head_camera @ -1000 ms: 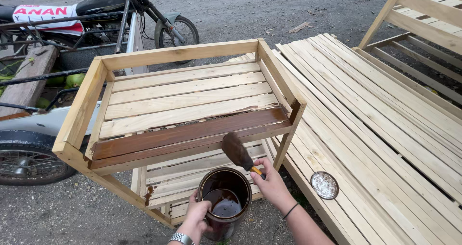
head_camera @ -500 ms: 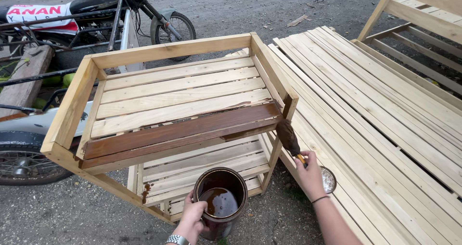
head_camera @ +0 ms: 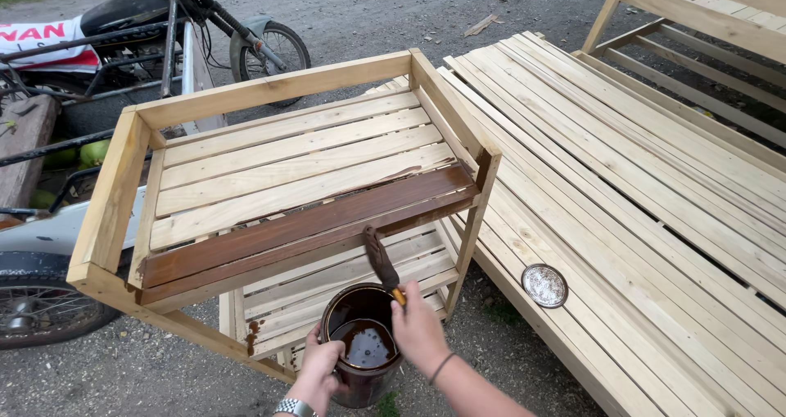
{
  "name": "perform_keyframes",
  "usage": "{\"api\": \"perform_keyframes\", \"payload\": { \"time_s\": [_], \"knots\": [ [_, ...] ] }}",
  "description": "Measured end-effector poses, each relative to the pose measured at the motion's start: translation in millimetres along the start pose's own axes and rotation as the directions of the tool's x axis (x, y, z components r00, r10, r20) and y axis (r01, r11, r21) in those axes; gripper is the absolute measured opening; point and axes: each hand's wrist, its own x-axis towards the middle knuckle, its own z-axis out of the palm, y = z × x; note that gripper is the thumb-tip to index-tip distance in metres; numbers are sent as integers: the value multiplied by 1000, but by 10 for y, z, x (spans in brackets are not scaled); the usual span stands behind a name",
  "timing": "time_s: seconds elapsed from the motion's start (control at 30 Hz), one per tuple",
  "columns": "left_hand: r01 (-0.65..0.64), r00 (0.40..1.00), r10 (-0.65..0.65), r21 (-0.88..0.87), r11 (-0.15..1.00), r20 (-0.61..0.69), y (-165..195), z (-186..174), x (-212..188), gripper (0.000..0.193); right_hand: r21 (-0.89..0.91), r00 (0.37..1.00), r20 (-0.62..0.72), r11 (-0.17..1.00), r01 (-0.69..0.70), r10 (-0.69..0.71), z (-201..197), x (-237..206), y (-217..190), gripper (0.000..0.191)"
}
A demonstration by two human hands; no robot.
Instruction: The person opens a can of dark wood stain and uses a brush to apply it to the slats of a wooden shelf unit. They repeatedly dip the brush into the can and coat the top surface of the shelf slats with even strokes.
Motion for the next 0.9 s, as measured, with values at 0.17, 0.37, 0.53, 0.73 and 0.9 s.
{"api": "perform_keyframes", "payload": {
  "time_s": [0.17,0.37,0.53,0.73,0.9],
  "knots": [
    [29,1000,-29,53,998,4,113,4,15,100,23,977,183,993,-114,108,-770,428,412,16],
    [49,998,-50,21,999,25,178,65,32,100,8,993,-101,998,-55,56,-1388,993,1162,22],
    [44,998,-46,26,999,54,157,113,68,101,132,888,-415,979,-157,198,-1742,924,1608,22],
    [47,998,-49,51,998,40,116,123,102,100,182,865,-356,934,-307,353,-1107,811,731,16],
    [41,999,-43,75,996,23,101,107,99,97,-78,967,-151,973,-219,206,-655,364,-49,16]
  ]
}}
